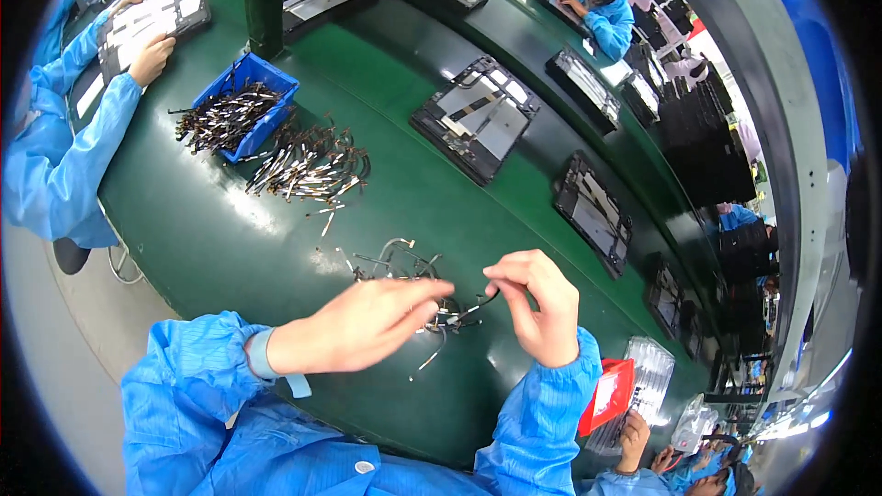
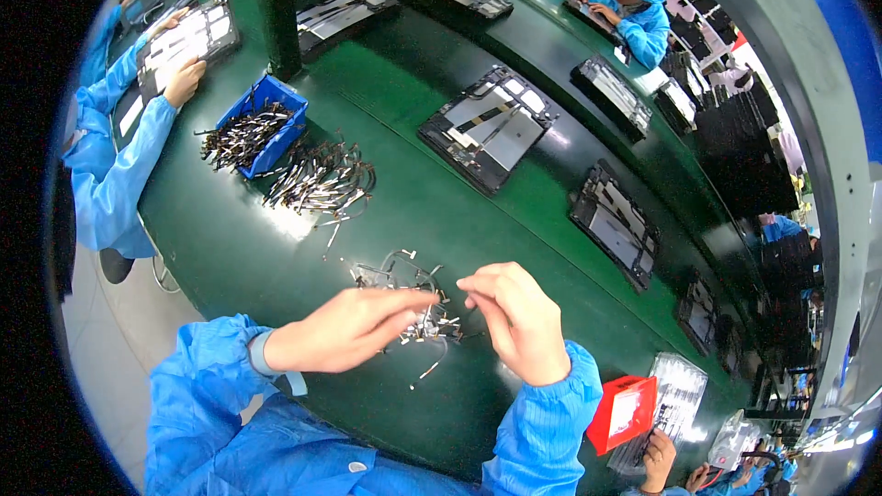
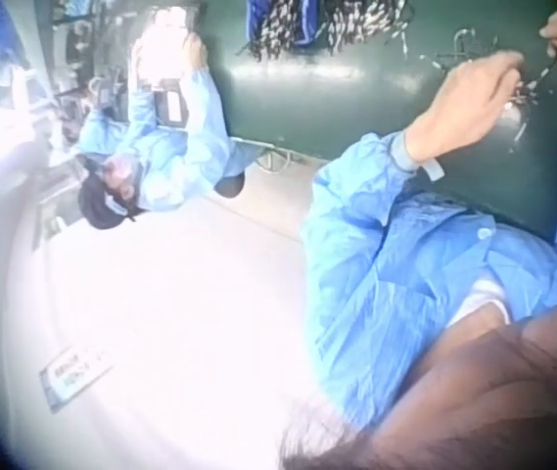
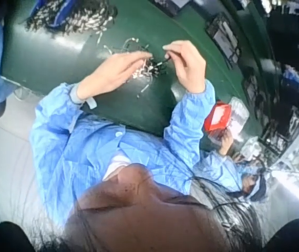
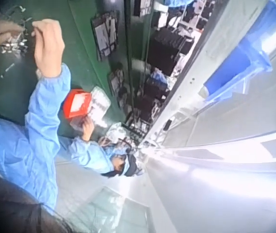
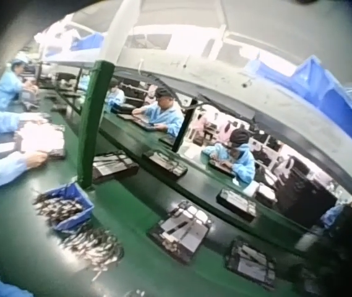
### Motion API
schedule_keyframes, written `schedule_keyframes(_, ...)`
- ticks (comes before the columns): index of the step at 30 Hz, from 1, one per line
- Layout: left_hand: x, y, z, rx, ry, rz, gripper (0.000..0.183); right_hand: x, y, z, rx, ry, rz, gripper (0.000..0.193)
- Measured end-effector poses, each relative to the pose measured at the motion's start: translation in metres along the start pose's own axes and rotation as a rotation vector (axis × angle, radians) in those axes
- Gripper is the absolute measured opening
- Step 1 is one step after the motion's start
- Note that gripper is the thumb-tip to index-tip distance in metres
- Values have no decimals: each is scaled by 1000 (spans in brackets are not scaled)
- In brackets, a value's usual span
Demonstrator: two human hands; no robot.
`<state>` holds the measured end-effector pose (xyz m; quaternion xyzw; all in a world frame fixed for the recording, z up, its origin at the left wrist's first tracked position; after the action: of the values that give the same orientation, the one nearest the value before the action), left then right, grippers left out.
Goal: The person assembles electronic devices by connecting ribbon cables to a circuit board within a tablet screen assembly by hand.
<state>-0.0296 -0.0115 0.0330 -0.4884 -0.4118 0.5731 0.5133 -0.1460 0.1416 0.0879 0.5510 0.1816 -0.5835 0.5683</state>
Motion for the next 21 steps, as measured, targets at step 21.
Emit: schedule_keyframes(21, 75, -45, -17, -120, 335, -226, 38, -8, 43, -125, 396, -441, 274, 28)
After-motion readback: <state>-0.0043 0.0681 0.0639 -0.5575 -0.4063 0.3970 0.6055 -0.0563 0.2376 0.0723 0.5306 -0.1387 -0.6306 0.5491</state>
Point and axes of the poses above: each hand's wrist, its own z-axis towards the middle knuckle, its own x-axis out of the palm, y = z × x, the point moved 3 cm from there along z, towards the middle knuckle, and after that the axes turned 14 degrees about -z, right-handed, at the moved point
